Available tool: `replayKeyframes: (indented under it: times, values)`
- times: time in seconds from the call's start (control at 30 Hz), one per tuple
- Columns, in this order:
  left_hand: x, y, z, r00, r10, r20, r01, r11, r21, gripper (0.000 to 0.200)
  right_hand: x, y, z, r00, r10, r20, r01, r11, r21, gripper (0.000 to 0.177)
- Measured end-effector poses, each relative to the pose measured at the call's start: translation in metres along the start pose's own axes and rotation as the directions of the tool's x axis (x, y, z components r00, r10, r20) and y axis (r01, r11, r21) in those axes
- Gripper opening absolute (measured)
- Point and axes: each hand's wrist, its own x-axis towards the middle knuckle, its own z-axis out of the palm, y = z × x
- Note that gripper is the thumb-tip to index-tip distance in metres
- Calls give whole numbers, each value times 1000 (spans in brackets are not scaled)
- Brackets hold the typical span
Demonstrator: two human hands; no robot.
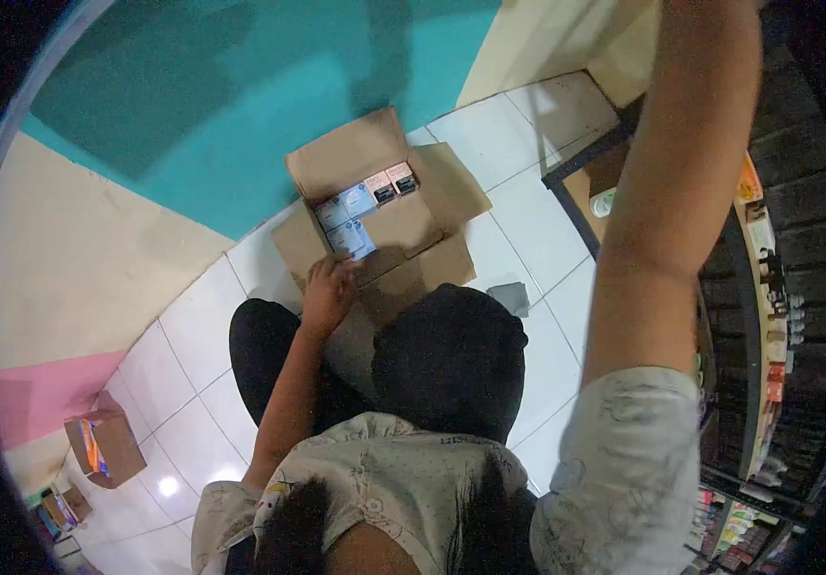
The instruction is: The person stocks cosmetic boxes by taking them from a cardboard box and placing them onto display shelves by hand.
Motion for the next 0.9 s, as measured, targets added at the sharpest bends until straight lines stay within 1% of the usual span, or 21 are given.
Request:
replayKeyframes:
  times: [0.03, 0.07, 0.13, 0.17, 0.2, 0.23, 0.27, 0.3, 0.37, 0.47, 0.5, 0.53, 0.6, 0.7, 0.8, 0.9]
  values:
    - [0, -1, 1, 999, -39, -4, 39, 999, 35, 32, -23, -5, 13, 999, -37, 40, 33, 995, 93, 76]
    - [-1, -2, 4, 998, -63, -13, 64, 996, 66, 34, -42, -2, 34, 990, -8, 139, -27, 969, 246, 82]
    - [-1, -5, 11, 994, -104, -29, 107, 985, 132, 38, -69, 15, 93, 941, 10, 338, -191, 841, 506, 96]
    - [-1, -7, 15, 993, -121, -16, 122, 982, 146, 40, -76, 27, 145, 968, -108, 225, -51, 796, 602, 100]
    - [-2, -11, 20, 991, -136, -3, 135, 978, 162, 42, -76, 39, 197, 939, -132, 317, -78, 818, 570, 104]
    - [-4, -14, 24, 988, -152, 12, 147, 973, 178, 44, -75, 58, 260, 845, -71, 530, -249, 825, 507, 101]
    - [-6, -17, 29, 989, -150, 8, 146, 972, 185, 46, -81, 75, 326, 861, -105, 498, -207, 823, 529, 101]
    - [-9, -19, 34, 989, -150, 6, 146, 971, 190, 47, -95, 90, 395, 865, 102, 492, -296, 894, 335, 99]
    - [-10, -21, 37, 988, -151, 5, 147, 969, 199, 49, -108, 88, 447, 801, 204, 562, -361, 914, 183, 102]
    - [-10, -15, 32, 984, -176, 33, 163, 959, 231, 49, -115, 65, 475, 670, 420, 613, -557, 830, 40, 105]
    - [-9, -13, 31, 980, -192, 55, 172, 951, 257, 49, -118, 59, 478, 662, 459, 593, -529, 846, -65, 110]
    - [-8, -13, 31, 975, -208, 75, 179, 943, 282, 49, -124, 55, 487, 704, 470, 532, -526, 849, -54, 110]
    - [-9, -16, 34, 981, -188, 51, 167, 947, 274, 48, -137, 53, 508, 777, 487, 398, -518, 855, -35, 110]
    - [-11, -19, 35, 985, -168, 41, 153, 956, 252, 47, -140, 46, 504, 737, 526, 426, -575, 818, -14, 103]
    - [-11, -18, 32, 984, -170, 43, 155, 959, 235, 46, -139, 59, 508, 696, 544, 470, -644, 762, 71, 96]
    - [-10, -17, 32, 982, -180, 58, 162, 959, 232, 46, -137, 73, 506, 649, 544, 532, -668, 742, 55, 93]
